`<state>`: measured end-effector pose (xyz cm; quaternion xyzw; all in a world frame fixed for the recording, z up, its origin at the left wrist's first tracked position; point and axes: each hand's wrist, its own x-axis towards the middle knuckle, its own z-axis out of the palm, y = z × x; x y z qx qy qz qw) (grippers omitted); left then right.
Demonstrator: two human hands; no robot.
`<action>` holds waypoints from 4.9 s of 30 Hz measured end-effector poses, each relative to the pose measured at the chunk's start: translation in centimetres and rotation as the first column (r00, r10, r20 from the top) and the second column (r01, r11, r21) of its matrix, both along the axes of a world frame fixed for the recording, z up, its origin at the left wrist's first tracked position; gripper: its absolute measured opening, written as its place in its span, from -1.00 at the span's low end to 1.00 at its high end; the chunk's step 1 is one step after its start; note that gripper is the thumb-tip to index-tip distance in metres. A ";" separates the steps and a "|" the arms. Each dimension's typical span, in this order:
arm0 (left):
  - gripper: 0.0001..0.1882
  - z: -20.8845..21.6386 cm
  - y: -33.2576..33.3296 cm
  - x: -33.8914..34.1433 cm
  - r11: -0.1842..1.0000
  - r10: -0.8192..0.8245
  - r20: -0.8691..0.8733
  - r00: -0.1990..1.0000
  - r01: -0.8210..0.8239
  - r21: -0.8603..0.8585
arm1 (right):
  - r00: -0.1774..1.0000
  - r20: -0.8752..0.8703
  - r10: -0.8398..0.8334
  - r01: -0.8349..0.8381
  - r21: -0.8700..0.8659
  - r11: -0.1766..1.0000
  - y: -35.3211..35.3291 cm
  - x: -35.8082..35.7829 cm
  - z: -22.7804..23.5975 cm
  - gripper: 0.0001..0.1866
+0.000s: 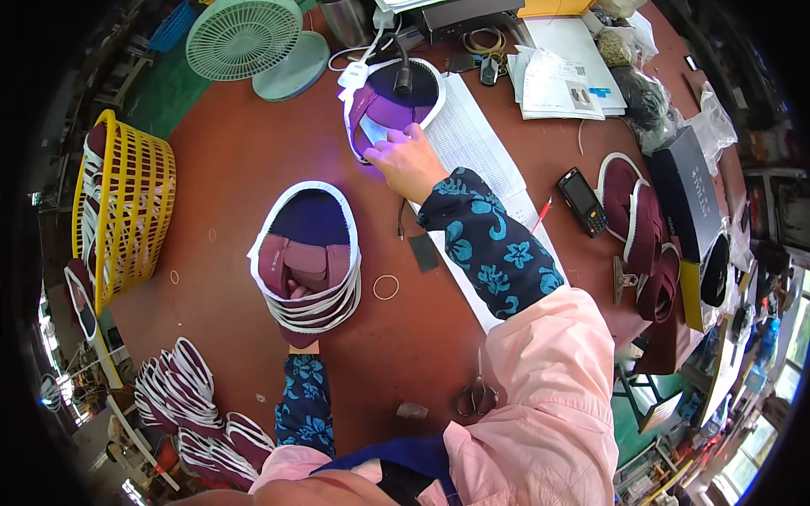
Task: Manually assemble and inspect shoe upper components by folding, aligning, and finishing edges at a factory workstation.
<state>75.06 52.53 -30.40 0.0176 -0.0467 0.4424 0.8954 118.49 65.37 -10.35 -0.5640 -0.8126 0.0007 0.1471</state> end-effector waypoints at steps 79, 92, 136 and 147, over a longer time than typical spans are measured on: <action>-0.33 18.8 -28.0 -48.2 0.794 0.302 -0.055 -0.952 0.219 0.567 | 0.854 -0.447 -0.266 -0.320 -0.854 0.410 -49.6 -53.8 8.1 -0.45; -0.36 19.1 -20.2 -50.8 0.606 0.734 -0.026 -0.679 0.637 0.477 | -0.130 -0.262 -0.956 -0.585 -0.759 0.287 -18.8 -72.1 -6.2 -0.02; -0.30 19.7 -14.9 -63.0 0.674 0.680 0.098 -0.727 0.672 0.307 | -0.030 -0.614 -0.789 -0.336 -0.737 0.586 -27.3 -63.6 4.2 -0.69; -0.37 28.1 -14.8 -47.3 0.979 0.168 -0.961 0.219 0.078 0.188 | -0.169 -0.790 -0.590 -0.045 -0.592 0.805 -25.8 -61.0 8.7 -0.65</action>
